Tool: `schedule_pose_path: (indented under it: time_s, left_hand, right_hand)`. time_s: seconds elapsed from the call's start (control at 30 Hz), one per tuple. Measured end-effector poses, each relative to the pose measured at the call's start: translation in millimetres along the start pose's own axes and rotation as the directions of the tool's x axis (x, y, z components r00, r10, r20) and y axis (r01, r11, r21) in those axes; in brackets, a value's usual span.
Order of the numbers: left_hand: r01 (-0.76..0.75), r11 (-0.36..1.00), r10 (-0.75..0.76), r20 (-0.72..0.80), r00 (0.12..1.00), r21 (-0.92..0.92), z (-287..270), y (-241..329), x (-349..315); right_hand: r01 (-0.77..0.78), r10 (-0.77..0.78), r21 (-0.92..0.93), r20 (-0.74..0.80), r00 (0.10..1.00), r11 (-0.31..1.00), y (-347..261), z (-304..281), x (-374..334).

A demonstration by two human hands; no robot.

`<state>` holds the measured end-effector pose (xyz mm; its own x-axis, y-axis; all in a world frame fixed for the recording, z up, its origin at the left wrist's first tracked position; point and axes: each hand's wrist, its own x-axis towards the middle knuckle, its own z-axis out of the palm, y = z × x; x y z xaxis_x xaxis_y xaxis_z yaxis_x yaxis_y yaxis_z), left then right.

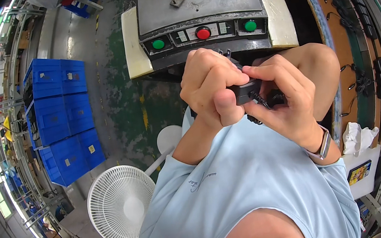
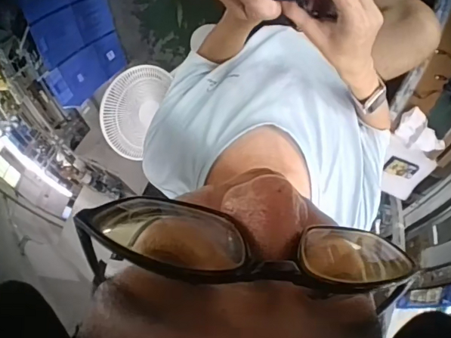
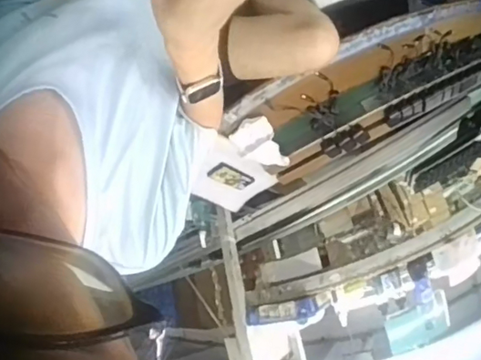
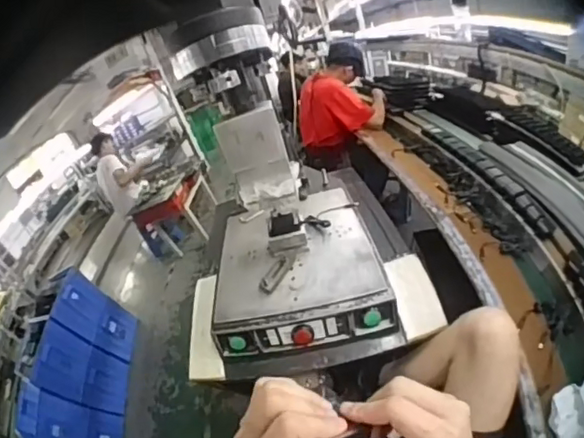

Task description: Inspecting and wiping down electronic power adapters at a factory assembly station.

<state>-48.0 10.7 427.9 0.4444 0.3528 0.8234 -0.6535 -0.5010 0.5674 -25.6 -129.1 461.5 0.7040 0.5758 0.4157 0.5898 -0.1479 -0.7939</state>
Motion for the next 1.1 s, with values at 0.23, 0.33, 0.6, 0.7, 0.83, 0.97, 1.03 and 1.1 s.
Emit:
schedule_pose_path:
  time_s: [0.23,0.33,0.6,0.7,0.83,0.97,1.03,1.1]
  left_hand:
    - [0.117,0.992,-0.114,-0.058,0.992,0.053,2.9,3.7,-4.7]
    - [0.112,0.988,-0.122,-0.093,0.988,-0.103,4.1,2.1,-2.8]
    - [0.143,0.985,-0.144,0.001,0.99,-0.098,-6.5,2.0,6.7]
    - [0.154,0.986,-0.155,0.017,0.988,0.057,-4.9,3.9,9.8]
    - [0.431,0.825,-0.553,-0.36,0.752,-0.366,28.4,-7.3,6.7]
    - [0.516,0.792,-0.602,-0.271,0.751,-0.326,16.2,-13.5,0.8]
    - [0.52,0.848,-0.529,-0.101,0.842,-0.108,3.5,-18.3,-2.8]
    - [0.446,0.894,-0.449,-0.088,0.889,-0.05,5.2,-30.2,-0.4]
  right_hand:
    - [0.039,-0.047,-0.079,-0.108,0.993,0.996,-5.9,10.3,5.7]
    - [0.221,-0.23,-0.078,-0.133,0.964,0.972,3.1,13.6,7.3]
    - [0.299,-0.308,-0.081,-0.121,0.944,0.951,11.3,17.4,9.4]
    - [0.312,-0.314,-0.038,-0.142,0.939,0.949,19.0,19.7,12.3]
    - [0.199,-0.161,0.123,-0.264,0.951,0.972,24.2,24.4,9.9]
    - [0.065,-0.02,0.207,-0.215,0.976,0.976,27.6,26.1,8.7]
    - [-0.045,0.074,0.225,-0.123,0.99,0.973,28.9,26.6,10.5]
    - [-0.079,0.102,0.24,-0.085,0.991,0.967,36.1,24.3,13.4]
